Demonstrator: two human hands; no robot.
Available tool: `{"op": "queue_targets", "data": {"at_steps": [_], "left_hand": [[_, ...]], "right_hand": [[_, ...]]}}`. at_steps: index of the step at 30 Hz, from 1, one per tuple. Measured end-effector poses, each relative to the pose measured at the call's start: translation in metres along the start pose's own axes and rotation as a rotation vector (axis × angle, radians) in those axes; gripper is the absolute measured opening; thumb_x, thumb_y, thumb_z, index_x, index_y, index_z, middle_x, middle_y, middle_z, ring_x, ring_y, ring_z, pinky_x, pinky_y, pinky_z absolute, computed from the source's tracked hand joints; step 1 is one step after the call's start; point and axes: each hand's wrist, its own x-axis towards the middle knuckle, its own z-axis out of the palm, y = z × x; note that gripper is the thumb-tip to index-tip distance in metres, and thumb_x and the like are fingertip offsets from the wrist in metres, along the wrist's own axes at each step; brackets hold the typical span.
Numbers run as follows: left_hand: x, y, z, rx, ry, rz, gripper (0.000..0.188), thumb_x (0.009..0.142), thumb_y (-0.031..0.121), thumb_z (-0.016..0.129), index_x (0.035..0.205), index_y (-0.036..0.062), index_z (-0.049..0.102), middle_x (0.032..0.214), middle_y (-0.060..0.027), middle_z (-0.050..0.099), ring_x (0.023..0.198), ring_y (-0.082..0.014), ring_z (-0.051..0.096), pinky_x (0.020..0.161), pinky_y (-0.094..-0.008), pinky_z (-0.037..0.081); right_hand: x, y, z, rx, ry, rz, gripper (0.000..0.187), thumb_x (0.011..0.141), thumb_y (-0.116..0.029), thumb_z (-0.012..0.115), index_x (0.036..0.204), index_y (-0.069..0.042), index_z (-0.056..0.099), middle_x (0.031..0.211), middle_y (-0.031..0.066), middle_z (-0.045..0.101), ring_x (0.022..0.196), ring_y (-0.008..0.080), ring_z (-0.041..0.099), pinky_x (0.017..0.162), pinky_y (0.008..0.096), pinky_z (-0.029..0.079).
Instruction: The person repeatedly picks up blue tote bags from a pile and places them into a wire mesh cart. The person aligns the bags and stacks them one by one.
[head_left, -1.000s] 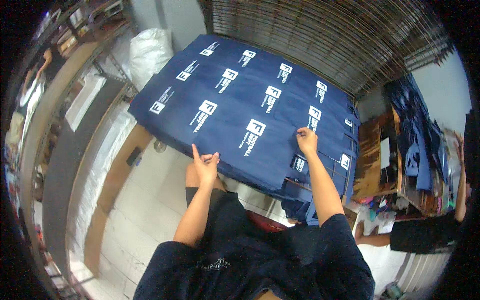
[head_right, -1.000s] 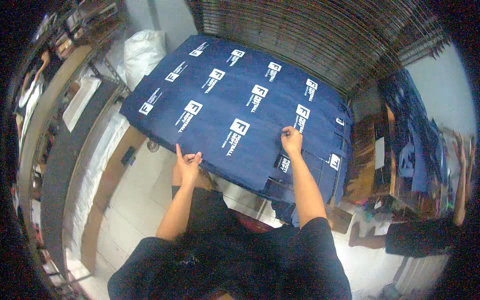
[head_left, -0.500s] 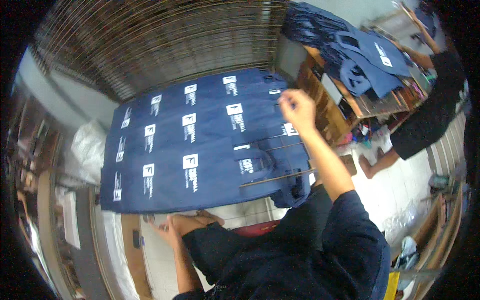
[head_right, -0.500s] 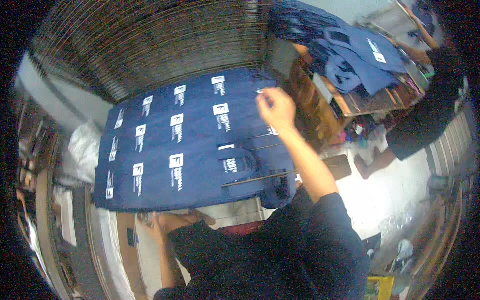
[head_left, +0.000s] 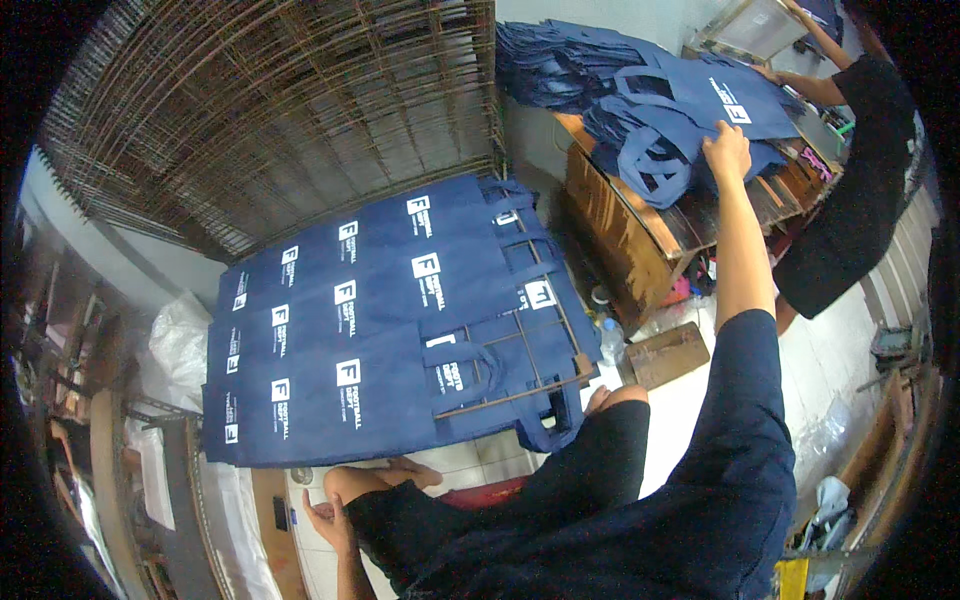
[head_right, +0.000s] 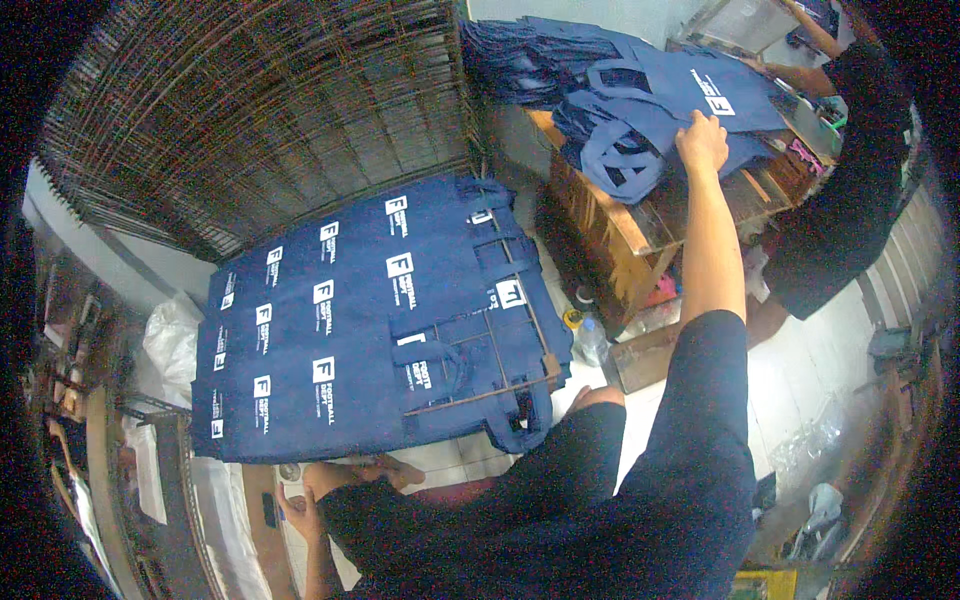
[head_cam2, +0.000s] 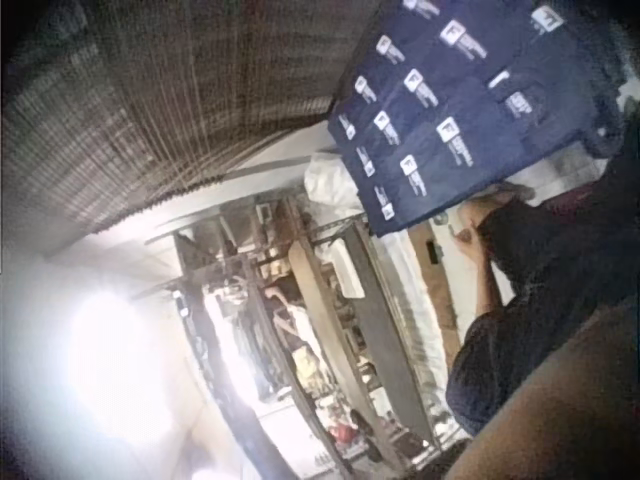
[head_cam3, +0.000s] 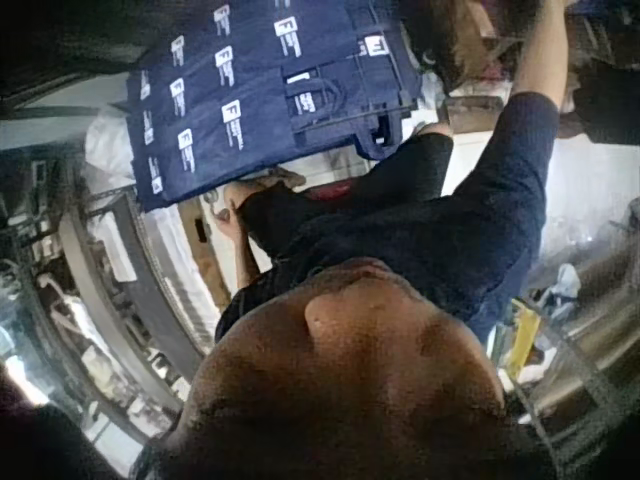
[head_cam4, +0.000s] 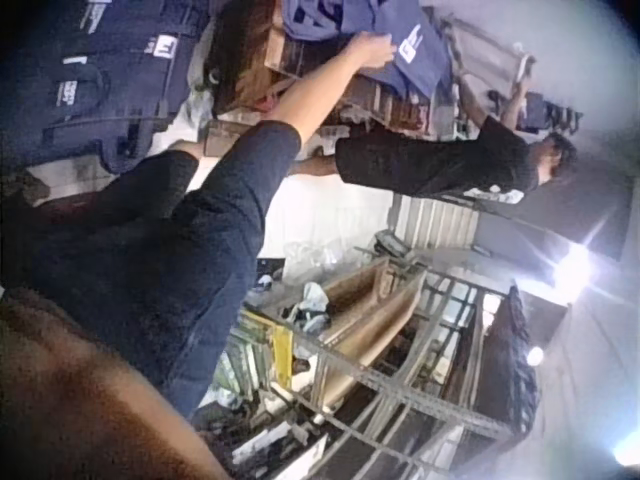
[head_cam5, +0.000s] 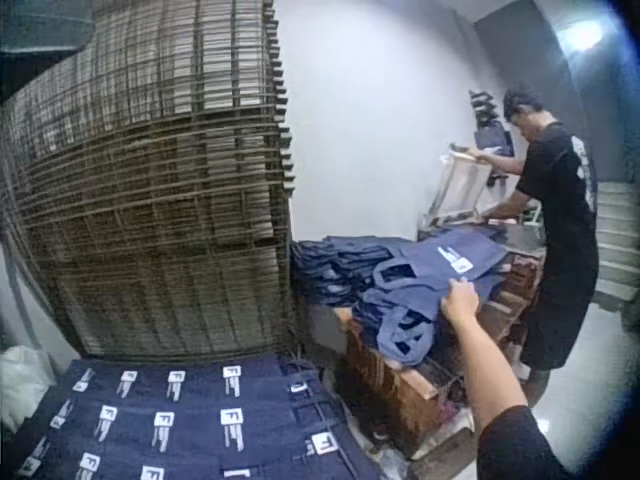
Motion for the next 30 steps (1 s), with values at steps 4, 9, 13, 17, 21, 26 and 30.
{"op": "queue_targets", "data": {"at_steps": [4, 9, 13, 17, 21, 26, 30], "left_hand": [[-0.002, 0.014, -0.022, 0.207, 0.081, 0.181, 0.061, 0.077, 0.008, 0.068, 0.132, 0.0030, 0.041, 0.060, 0.0035, 0.036, 0.055, -0.0082, 0.035, 0.052, -0.0243, 0.032], [-0.012, 0.021, -0.052, 0.284, 0.188, 0.062, 0.056, 0.076, 0.009, 0.069, 0.127, 0.0025, 0.047, 0.061, 0.0011, 0.038, 0.057, -0.0101, 0.037, 0.055, -0.0256, 0.036], [-0.010, 0.055, -0.033, 0.232, 0.147, 0.144, 0.051, 0.079, 0.008, 0.066, 0.125, 0.0005, 0.047, 0.063, 0.0022, 0.037, 0.058, -0.0092, 0.035, 0.056, -0.0246, 0.035], [-0.005, 0.087, 0.008, 0.124, 0.070, 0.208, 0.045, 0.080, 0.008, 0.064, 0.122, -0.0001, 0.049, 0.065, 0.0035, 0.037, 0.059, -0.0081, 0.035, 0.055, -0.0235, 0.033], [-0.017, 0.140, 0.084, -0.163, -0.235, 0.184, 0.042, 0.083, 0.011, 0.063, 0.121, 0.0008, 0.050, 0.069, -0.0018, 0.053, 0.063, -0.0088, 0.053, 0.059, -0.0229, 0.043], [-0.058, 0.194, 0.194, -0.463, -0.745, 0.214, 0.035, 0.086, 0.014, 0.063, 0.118, 0.0053, 0.055, 0.068, 0.0039, 0.052, 0.059, -0.0045, 0.045, 0.054, -0.0215, 0.038], [-0.103, 0.238, 0.252, -0.653, -1.463, -0.537, 0.065, 0.089, 0.064, 0.035, 0.130, 0.0147, 0.046, 0.097, -0.0050, 0.054, 0.087, -0.0141, 0.054, 0.072, -0.0289, 0.047]], "right_hand": [[0.026, -0.027, 0.010, 0.029, -0.202, 0.160, 0.047, 0.076, -0.029, 0.066, 0.120, -0.017, 0.056, 0.120, 0.0114, 0.054, 0.111, 0.0325, 0.054, 0.088, 0.0438, 0.048], [0.050, -0.024, 0.024, 0.050, -0.332, 0.207, 0.041, 0.080, -0.030, 0.062, 0.118, -0.016, 0.057, 0.122, 0.0125, 0.057, 0.111, 0.0314, 0.056, 0.089, 0.0440, 0.047], [0.066, 0.006, 0.053, 0.017, -0.209, 0.105, 0.029, 0.087, -0.022, 0.046, 0.113, -0.018, 0.059, 0.114, 0.0150, 0.061, 0.104, 0.0344, 0.060, 0.084, 0.0457, 0.048], [0.071, 0.005, 0.038, 0.196, -0.070, 0.153, 0.032, 0.090, -0.030, 0.040, 0.119, -0.026, 0.052, 0.109, 0.0190, 0.061, 0.102, 0.0410, 0.058, 0.082, 0.0485, 0.047], [0.081, 0.017, -0.008, 0.432, 0.148, 0.160, 0.035, 0.091, -0.033, 0.038, 0.122, -0.024, 0.051, 0.113, 0.0217, 0.059, 0.105, 0.0433, 0.054, 0.086, 0.0483, 0.044], [0.119, 0.058, -0.074, 0.872, 0.230, -0.225, 0.039, 0.092, -0.027, 0.043, 0.119, -0.002, 0.054, 0.113, 0.0151, 0.059, 0.100, 0.0304, 0.056, 0.084, 0.0350, 0.044], [0.086, 0.034, -0.173, 1.349, -0.063, -0.217, 0.035, 0.089, -0.029, 0.046, 0.110, -0.002, 0.051, 0.105, 0.0108, 0.056, 0.094, 0.0247, 0.054, 0.080, 0.0307, 0.043]]}}
